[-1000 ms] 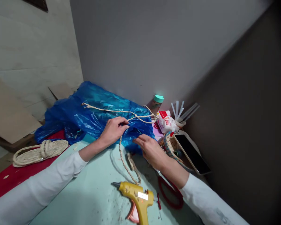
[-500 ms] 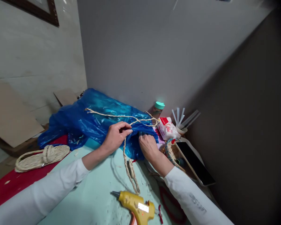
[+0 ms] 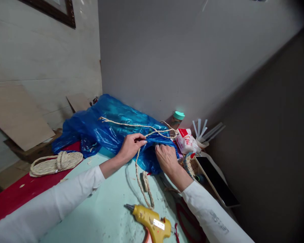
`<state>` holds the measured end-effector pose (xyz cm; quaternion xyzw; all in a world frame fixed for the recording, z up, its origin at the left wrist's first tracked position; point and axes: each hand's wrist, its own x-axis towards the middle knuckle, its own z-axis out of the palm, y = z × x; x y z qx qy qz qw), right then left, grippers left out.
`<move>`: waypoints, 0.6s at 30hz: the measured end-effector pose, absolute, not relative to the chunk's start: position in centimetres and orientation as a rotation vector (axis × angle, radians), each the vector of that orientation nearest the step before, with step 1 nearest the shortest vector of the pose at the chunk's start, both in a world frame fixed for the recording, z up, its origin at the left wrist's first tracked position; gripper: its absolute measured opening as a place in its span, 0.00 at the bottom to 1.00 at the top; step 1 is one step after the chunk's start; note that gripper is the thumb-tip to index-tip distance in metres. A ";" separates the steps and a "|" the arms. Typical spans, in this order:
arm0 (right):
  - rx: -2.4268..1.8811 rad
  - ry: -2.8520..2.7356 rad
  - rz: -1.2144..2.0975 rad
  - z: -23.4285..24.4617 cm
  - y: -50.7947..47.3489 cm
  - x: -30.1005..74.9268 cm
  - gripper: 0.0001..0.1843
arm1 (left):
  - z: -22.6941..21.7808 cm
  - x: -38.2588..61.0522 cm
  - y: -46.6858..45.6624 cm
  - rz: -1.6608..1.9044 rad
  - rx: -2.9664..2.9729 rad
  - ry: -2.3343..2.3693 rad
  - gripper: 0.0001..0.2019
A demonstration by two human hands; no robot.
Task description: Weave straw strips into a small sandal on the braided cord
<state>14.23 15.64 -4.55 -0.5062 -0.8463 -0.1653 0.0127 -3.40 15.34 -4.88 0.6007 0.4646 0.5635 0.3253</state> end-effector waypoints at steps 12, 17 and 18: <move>-1.408 -2.403 -0.119 -4.1 14.0 15.3 0.14 | -6.3 -2.8 15.8 1.316 1.866 1.350 0.16; -1.309 -2.292 0.068 -3.5 13.1 15.7 0.15 | -6.7 -2.8 15.3 1.209 2.056 1.434 0.17; -1.306 -2.268 0.083 -3.5 13.1 15.7 0.14 | -6.7 -2.7 15.0 1.179 2.103 1.455 0.18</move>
